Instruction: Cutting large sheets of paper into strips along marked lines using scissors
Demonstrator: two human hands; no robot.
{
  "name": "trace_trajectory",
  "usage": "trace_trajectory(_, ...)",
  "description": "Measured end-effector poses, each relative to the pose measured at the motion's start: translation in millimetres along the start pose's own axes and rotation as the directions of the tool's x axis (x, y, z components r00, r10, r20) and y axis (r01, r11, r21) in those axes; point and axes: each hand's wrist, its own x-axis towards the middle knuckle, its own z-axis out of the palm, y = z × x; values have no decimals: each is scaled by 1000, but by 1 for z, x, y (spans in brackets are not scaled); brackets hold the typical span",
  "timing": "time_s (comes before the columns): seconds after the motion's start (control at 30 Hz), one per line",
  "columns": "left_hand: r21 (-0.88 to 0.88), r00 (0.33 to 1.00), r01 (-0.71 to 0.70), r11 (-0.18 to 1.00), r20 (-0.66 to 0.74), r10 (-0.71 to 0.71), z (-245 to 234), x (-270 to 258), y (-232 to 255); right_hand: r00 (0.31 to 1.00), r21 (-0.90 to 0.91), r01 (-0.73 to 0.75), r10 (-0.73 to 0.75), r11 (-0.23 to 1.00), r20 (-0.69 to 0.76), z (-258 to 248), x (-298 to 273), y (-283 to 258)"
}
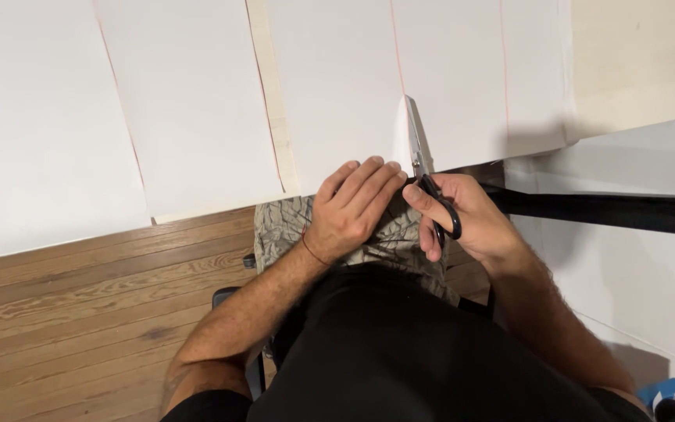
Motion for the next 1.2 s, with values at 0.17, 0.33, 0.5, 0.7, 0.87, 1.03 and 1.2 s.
trace_trajectory(0.17, 13, 999, -7, 1000, 32, 6, -5, -1, 2, 998, 6, -62, 62, 998, -17, -2, 5, -1)
trace_trajectory(0.33, 29, 999, -16, 999, 29, 15, -13, -1, 5, 996, 1, -88, 88, 996, -32, -1, 11, -2)
trace_trajectory(0.5, 5, 1000, 7, 1000, 13, -7, -3, -8, 9, 996, 14, -78, 78, 997, -36, -1, 19, -16)
trace_trajectory(0.7, 42, 1000, 13, 999, 18, -14, -8, -3, 11, 994, -14, -101, 100, 995, -35, -6, 28, -20)
trace_trajectory(0.87, 56, 999, 32, 998, 24, -33, -12, -1, 15, 991, -59, -125, 122, 990, -52, -15, 38, -22)
trace_trajectory(1.03, 74, 999, 38, 997, 24, -40, -11, -3, 17, 993, -56, -111, 109, 992, -43, -12, 47, -27)
trace_trajectory(1.2, 86, 999, 41, 995, 17, -43, -12, -1, 20, 995, -49, -87, 85, 995, -52, -9, 51, -36)
